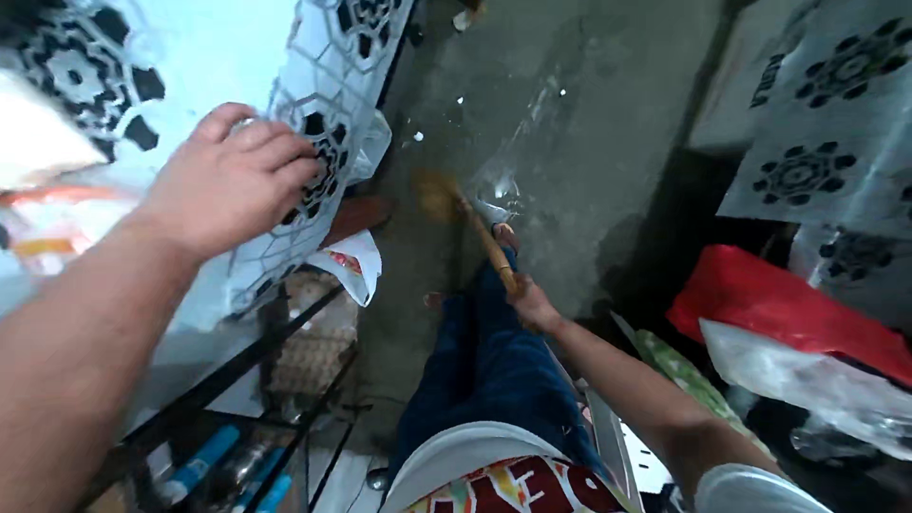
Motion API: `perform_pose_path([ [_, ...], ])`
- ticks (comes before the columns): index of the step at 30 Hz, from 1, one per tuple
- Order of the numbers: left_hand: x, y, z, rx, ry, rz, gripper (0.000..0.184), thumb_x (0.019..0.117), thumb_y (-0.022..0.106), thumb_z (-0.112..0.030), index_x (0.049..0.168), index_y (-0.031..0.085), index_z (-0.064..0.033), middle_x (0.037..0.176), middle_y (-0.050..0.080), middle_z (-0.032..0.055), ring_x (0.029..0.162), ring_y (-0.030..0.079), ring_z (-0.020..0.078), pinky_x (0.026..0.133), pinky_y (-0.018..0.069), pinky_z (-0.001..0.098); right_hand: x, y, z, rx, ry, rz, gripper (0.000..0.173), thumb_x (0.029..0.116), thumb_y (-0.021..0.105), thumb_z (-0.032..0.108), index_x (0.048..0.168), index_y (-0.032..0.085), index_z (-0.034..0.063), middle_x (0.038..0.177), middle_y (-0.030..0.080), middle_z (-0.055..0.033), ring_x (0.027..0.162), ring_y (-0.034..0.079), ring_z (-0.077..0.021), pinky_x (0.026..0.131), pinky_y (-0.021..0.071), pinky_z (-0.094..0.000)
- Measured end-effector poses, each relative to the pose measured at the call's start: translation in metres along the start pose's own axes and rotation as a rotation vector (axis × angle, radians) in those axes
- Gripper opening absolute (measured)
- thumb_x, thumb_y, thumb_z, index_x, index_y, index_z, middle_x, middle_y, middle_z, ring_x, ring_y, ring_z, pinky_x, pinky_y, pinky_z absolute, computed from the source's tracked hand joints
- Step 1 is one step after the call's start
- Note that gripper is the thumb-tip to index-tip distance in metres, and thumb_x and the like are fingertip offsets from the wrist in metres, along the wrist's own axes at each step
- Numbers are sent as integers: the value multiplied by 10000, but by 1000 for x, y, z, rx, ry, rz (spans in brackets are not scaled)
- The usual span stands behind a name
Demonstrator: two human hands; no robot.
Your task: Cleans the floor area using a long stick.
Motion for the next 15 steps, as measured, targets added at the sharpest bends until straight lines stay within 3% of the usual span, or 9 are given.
perform_pose_path([
  [2, 9, 1, 5, 6, -29, -4, 277, 1023, 471, -83, 1145, 666, 70, 1258, 637, 272, 1228, 576, 499, 1093, 307, 721, -34, -28, 2, -114, -40, 4, 650, 1023, 594, 226, 1585, 280, 143, 1166, 655, -227, 900, 703, -341, 792, 584, -512],
  [4, 15, 14, 8, -28, -99, -46, 361, 1033, 436, -192, 1154, 686, 39, 1291, 634, 247, 1280, 547, 483, 1123, 212, 757, -64, -64, 11, -272, -72, 19, 659, 1026, 596, 223, 1597, 275, 149, 1202, 666, -246, 1048, 692, -400, 912, 553, -570],
  [6, 19, 27, 10, -37, -154, -86, 421, 1042, 422, -290, 1153, 702, 4, 1315, 642, 212, 1334, 520, 453, 1145, 128, 772, -84, -106, 29, -426, -68, 11, 658, 1018, 606, 233, 1601, 305, 185, 1237, 656, -255, 1085, 677, -440, 927, 540, -609],
  [9, 18, 32, 11, -37, -181, -135, 429, 1037, 436, -315, 1121, 711, 4, 1262, 678, 194, 1318, 550, 418, 1158, 134, 744, -96, -159, 74, -673, -84, 25, 638, 1027, 594, 227, 1607, 328, 205, 1342, 596, -266, 1123, 651, -465, 926, 532, -624],
  [13, 14, 36, 10, 5, -222, -138, 408, 1021, 477, -324, 1088, 731, -12, 1256, 688, 164, 1347, 535, 382, 1179, 129, 715, -75, -186, 157, -933, -219, 86, 590, 1028, 588, 185, 1583, 389, 197, 1327, 593, -278, 1134, 634, -479, 903, 522, -632],
  [15, 12, 39, 10, 37, -237, -129, 411, 1021, 477, -342, 1087, 729, -24, 1251, 692, 148, 1342, 545, 360, 1187, 134, 699, -30, -175, 194, -882, -314, 110, 519, 983, 655, 187, 1483, 519, 161, 1226, 662, -248, 1107, 654, -460, 878, 526, -653],
])
Point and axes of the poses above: each hand's wrist, its own x-axis towards the middle knuckle, its own y-axis out of the palm, z = x × y, the point moved 3 cm from there along x, towards the middle knuckle
